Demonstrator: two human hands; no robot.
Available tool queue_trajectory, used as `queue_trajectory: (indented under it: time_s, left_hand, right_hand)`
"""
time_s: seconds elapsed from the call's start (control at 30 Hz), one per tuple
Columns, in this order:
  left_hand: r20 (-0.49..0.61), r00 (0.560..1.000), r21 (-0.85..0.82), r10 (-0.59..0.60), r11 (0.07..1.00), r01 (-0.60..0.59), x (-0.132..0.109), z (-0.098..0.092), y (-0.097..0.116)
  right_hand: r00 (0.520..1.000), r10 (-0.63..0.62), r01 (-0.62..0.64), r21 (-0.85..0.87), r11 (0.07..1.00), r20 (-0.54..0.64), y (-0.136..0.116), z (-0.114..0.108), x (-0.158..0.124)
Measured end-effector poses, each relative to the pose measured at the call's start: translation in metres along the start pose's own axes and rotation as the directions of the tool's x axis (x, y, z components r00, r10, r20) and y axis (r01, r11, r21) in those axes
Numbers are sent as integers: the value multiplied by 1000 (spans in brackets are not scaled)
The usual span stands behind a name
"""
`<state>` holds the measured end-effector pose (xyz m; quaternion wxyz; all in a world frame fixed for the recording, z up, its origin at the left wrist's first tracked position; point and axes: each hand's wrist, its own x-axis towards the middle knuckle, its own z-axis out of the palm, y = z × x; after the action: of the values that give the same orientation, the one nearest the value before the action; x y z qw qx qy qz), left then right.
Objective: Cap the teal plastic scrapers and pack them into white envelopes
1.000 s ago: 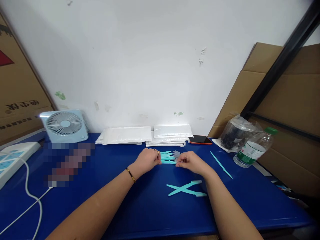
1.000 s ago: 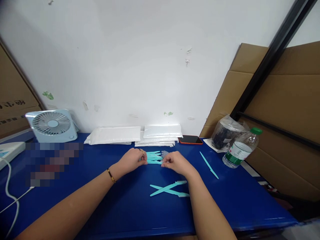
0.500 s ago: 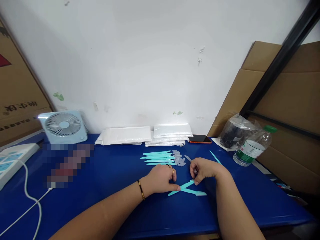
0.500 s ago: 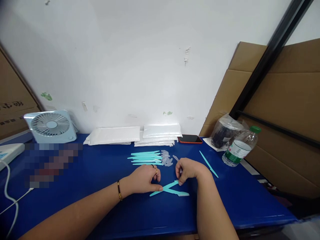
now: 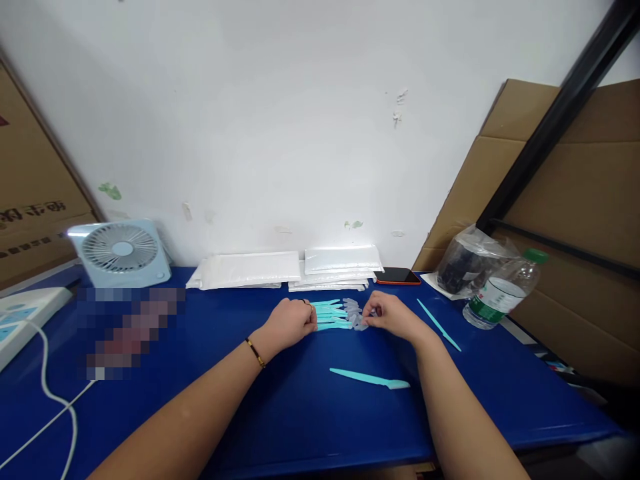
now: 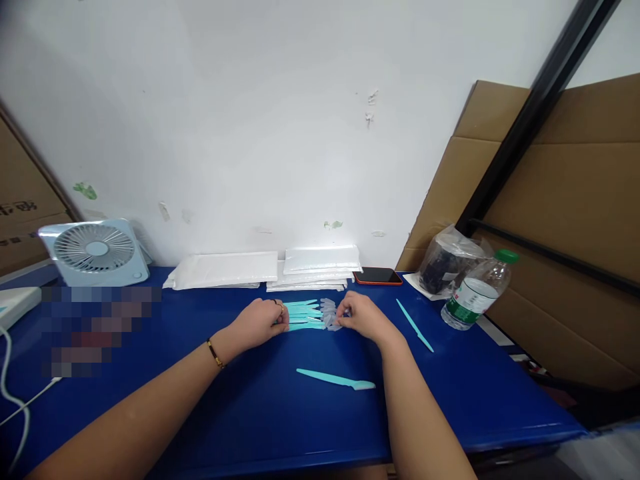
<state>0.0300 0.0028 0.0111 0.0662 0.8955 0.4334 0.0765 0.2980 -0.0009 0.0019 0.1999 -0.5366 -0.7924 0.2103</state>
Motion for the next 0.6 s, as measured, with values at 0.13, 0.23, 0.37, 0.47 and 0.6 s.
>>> queue_trajectory:
  time_s: [0.13, 0.23, 0.37, 0.47, 0.6]
  left_hand:
    - [-31, 993, -121, 116, 986, -119, -6, 6, 18]
    - [40, 963, -171, 265, 952, -255, -13, 17, 43]
    - [131, 980, -163, 152, 978, -130, -12, 27, 51]
    - [126, 991, -199, 44, 980, -18, -8, 23, 38]
    - [104, 994, -206, -25, 978, 46, -7, 9, 16]
  right_hand:
    - [999, 21, -21, 0, 1000, -47, 1, -10, -5]
    - [984, 36, -51, 79, 996, 173, 0, -20, -17]
    - [879, 37, -90, 90, 992, 476, -5, -21, -26]
    - [859, 35, -87, 79, 993, 511, -8, -14, -23]
    - [919, 49, -96, 102, 990, 391, -3, -7, -14]
